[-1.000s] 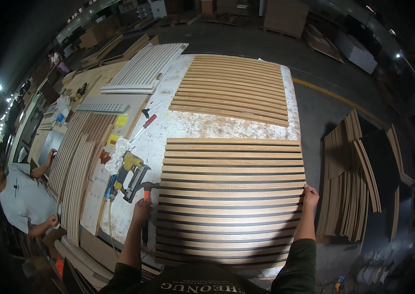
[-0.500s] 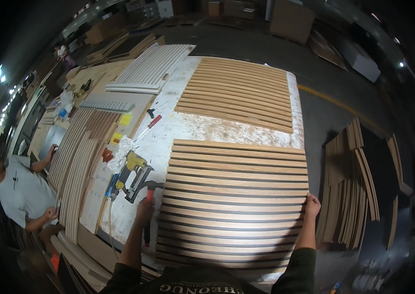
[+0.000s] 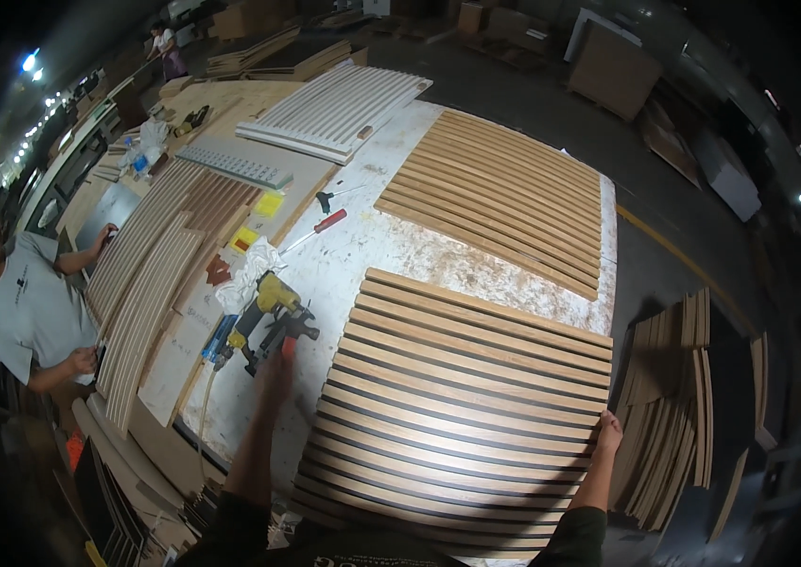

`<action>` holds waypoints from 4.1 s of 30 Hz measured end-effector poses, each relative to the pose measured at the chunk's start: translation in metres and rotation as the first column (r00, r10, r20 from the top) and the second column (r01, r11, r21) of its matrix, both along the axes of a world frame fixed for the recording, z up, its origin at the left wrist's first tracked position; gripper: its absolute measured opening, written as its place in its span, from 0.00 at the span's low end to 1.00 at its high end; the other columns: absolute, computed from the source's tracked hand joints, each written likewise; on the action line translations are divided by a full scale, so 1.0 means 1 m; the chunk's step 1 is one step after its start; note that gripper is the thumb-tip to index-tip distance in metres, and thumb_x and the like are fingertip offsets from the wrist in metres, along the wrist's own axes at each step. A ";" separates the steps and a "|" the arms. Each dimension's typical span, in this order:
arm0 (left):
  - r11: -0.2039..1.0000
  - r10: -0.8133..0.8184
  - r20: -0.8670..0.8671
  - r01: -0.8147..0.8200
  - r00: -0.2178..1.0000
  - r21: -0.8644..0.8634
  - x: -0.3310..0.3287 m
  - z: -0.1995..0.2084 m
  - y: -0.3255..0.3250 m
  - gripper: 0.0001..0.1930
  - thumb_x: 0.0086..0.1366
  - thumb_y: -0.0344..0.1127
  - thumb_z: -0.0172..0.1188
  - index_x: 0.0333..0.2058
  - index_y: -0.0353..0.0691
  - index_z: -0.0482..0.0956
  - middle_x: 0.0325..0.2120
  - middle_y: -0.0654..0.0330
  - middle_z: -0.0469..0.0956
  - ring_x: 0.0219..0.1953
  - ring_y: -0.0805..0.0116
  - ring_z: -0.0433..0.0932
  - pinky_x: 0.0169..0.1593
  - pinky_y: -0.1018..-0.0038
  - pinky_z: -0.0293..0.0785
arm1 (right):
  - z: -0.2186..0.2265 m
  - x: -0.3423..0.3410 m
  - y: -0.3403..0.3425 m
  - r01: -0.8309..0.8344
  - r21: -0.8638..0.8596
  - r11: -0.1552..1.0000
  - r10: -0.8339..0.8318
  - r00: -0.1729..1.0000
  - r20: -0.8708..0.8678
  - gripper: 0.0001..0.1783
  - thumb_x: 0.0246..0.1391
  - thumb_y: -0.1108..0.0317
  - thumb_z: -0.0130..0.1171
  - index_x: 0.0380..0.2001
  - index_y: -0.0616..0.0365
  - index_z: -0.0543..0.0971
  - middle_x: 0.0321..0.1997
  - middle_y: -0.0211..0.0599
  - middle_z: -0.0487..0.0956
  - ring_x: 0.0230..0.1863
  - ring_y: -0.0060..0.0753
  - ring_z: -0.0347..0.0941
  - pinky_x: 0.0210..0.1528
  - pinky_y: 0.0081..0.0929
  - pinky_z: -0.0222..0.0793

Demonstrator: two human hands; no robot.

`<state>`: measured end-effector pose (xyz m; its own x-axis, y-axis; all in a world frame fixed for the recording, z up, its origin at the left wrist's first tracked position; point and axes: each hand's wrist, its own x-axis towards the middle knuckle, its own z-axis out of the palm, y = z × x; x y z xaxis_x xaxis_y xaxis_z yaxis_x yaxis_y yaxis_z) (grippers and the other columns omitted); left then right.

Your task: The person hammers wooden slats onto a panel on a workbench, places a black board onto the panel frame, and secures it using a hammer.

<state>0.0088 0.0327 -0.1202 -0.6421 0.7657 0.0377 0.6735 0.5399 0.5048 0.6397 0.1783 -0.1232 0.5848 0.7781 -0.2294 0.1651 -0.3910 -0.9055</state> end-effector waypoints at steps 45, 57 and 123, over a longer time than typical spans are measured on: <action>0.978 0.019 0.474 -0.116 0.880 0.175 0.033 0.013 0.003 0.18 0.61 0.45 0.46 0.27 0.32 0.69 0.21 0.42 0.71 0.28 0.40 0.71 0.32 0.56 0.65 | 0.002 -0.002 -0.002 0.031 0.099 0.995 -0.029 0.999 -0.015 0.07 0.49 0.68 0.57 0.27 0.60 0.77 0.22 0.24 0.72 0.24 0.18 0.64 0.30 0.17 0.60; 0.962 0.009 0.348 -0.103 0.937 0.252 0.024 -0.012 0.002 0.17 0.61 0.43 0.48 0.24 0.33 0.69 0.20 0.46 0.72 0.26 0.47 0.72 0.31 0.60 0.66 | 0.000 0.000 -0.002 -0.015 0.102 0.995 0.022 0.997 -0.077 0.07 0.49 0.65 0.58 0.24 0.57 0.76 0.21 0.23 0.70 0.25 0.19 0.63 0.31 0.20 0.59; 0.979 -0.118 0.596 0.192 0.795 -0.063 0.055 0.008 0.070 0.15 0.60 0.43 0.48 0.25 0.35 0.70 0.11 0.61 0.67 0.13 0.73 0.66 0.19 0.73 0.65 | 0.008 0.030 -0.027 0.289 0.131 0.949 -0.290 0.957 -0.005 0.15 0.44 0.63 0.64 0.14 0.55 0.71 0.15 0.24 0.65 0.20 0.21 0.56 0.26 0.24 0.57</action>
<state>0.0635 0.1026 -0.1120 -0.3847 0.8317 -0.4003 0.3481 0.5324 0.7716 0.6695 0.1511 -0.1152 0.7918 0.5971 -0.1285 0.0755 -0.3046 -0.9495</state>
